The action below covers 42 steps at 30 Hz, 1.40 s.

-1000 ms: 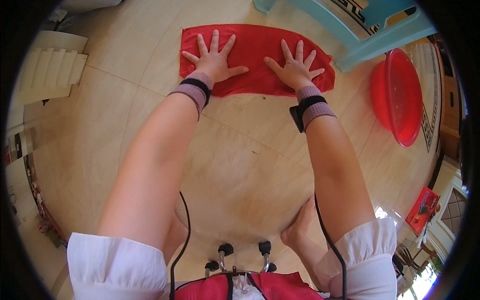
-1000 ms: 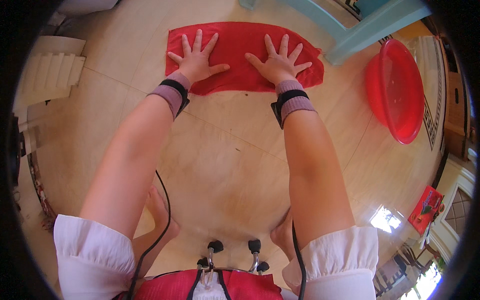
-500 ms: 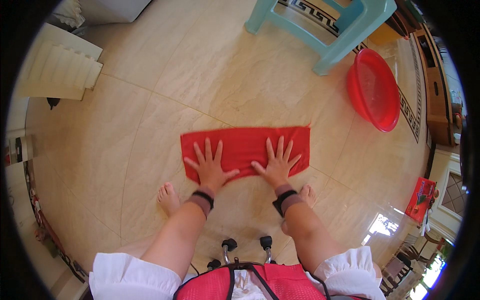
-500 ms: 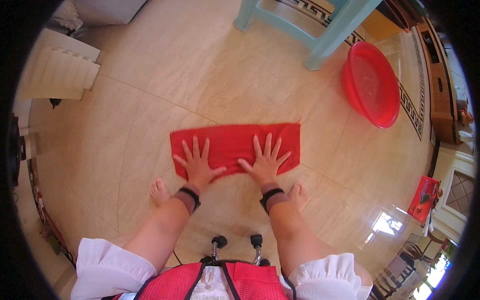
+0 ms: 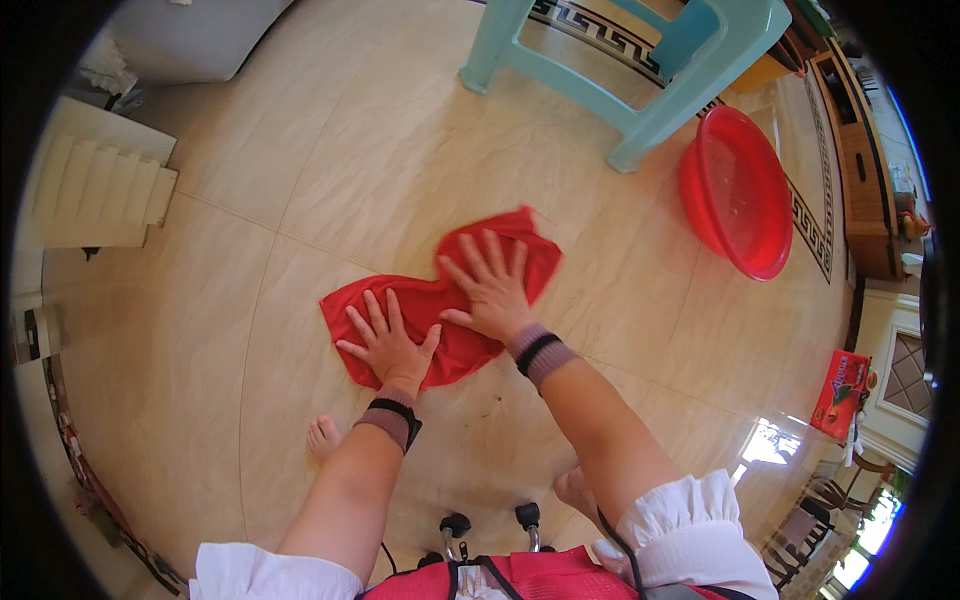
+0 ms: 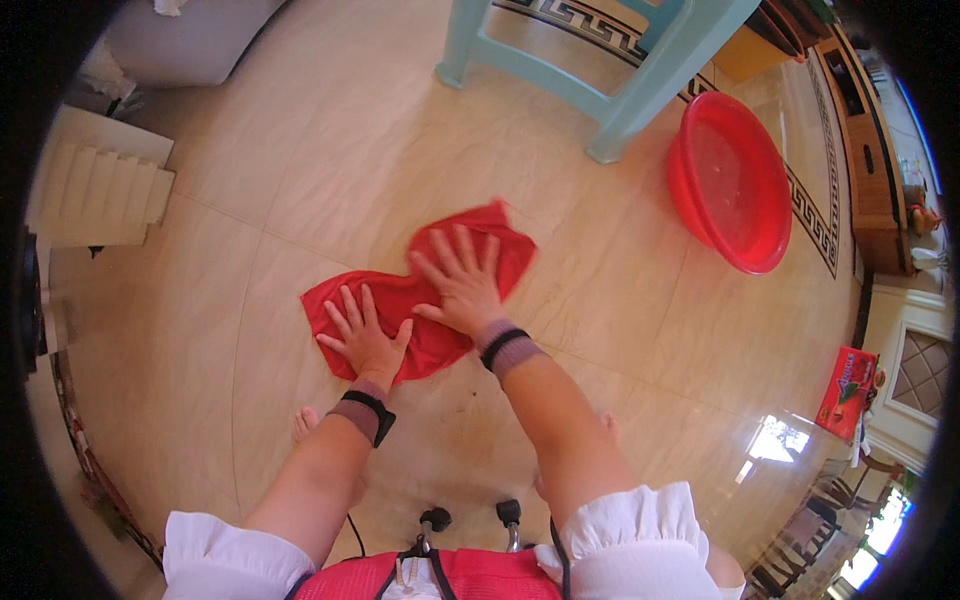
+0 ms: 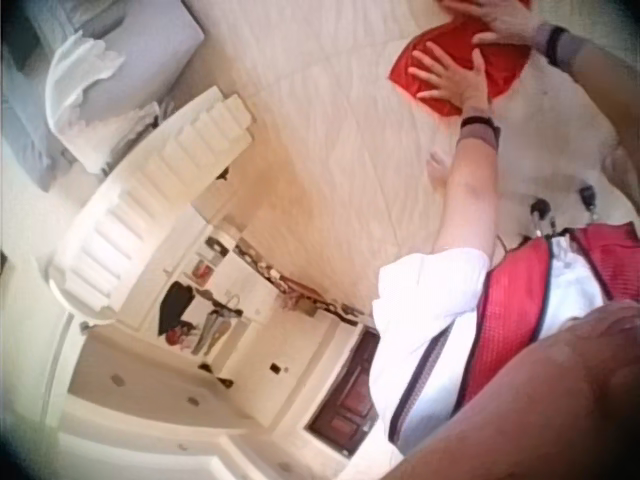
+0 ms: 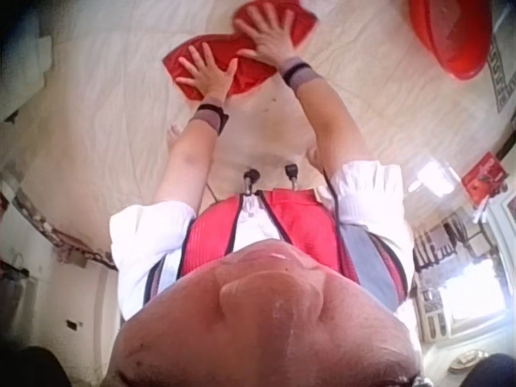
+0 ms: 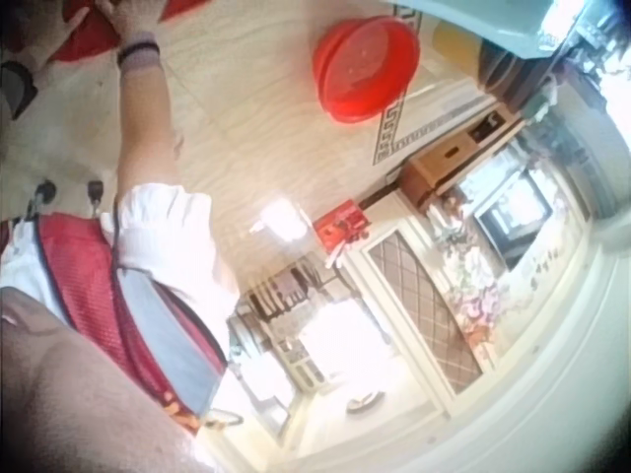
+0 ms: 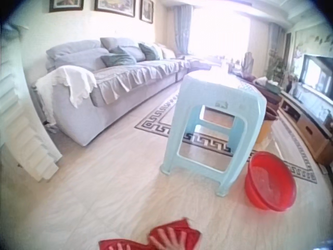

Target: Folding and smoothing a red cloth on the floor while kneeling.

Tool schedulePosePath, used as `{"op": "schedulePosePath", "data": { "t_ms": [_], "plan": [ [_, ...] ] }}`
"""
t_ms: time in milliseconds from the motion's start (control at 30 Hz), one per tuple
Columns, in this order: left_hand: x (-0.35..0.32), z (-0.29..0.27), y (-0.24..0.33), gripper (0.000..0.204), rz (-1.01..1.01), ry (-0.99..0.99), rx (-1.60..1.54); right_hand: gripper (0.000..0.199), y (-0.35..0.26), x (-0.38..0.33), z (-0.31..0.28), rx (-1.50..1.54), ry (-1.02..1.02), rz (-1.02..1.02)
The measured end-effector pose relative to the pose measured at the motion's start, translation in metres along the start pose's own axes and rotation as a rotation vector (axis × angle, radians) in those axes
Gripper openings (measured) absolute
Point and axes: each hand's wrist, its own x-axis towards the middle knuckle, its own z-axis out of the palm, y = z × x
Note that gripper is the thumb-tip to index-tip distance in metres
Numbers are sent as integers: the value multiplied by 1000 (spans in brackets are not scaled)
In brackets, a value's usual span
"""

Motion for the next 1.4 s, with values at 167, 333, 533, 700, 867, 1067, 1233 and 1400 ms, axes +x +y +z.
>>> {"op": "schedulePosePath", "data": {
  "t_ms": [167,333,533,700,867,1067,1233,1400],
  "plan": [
    [27,-3,11,106,-187,4,26,95,0,113,4,-11,-86,-371],
    [107,-6,33,107,-204,138,5,97,62,170,-13,-221,-14,-65],
    [134,-36,105,106,178,28,74,97,170,81,-30,-240,161,187],
    [68,-28,124,109,483,-122,132,99,145,-50,-29,-287,47,553],
    [-5,-12,93,112,628,-129,90,104,74,-146,-18,-263,25,712],
    [-89,11,40,116,623,-157,110,105,-17,-228,5,-144,0,713],
    [-94,9,39,118,508,-220,177,107,-19,-225,3,-89,-7,674],
    [-66,14,66,116,417,-64,145,104,36,-172,-19,-98,42,533]
  ]
}}
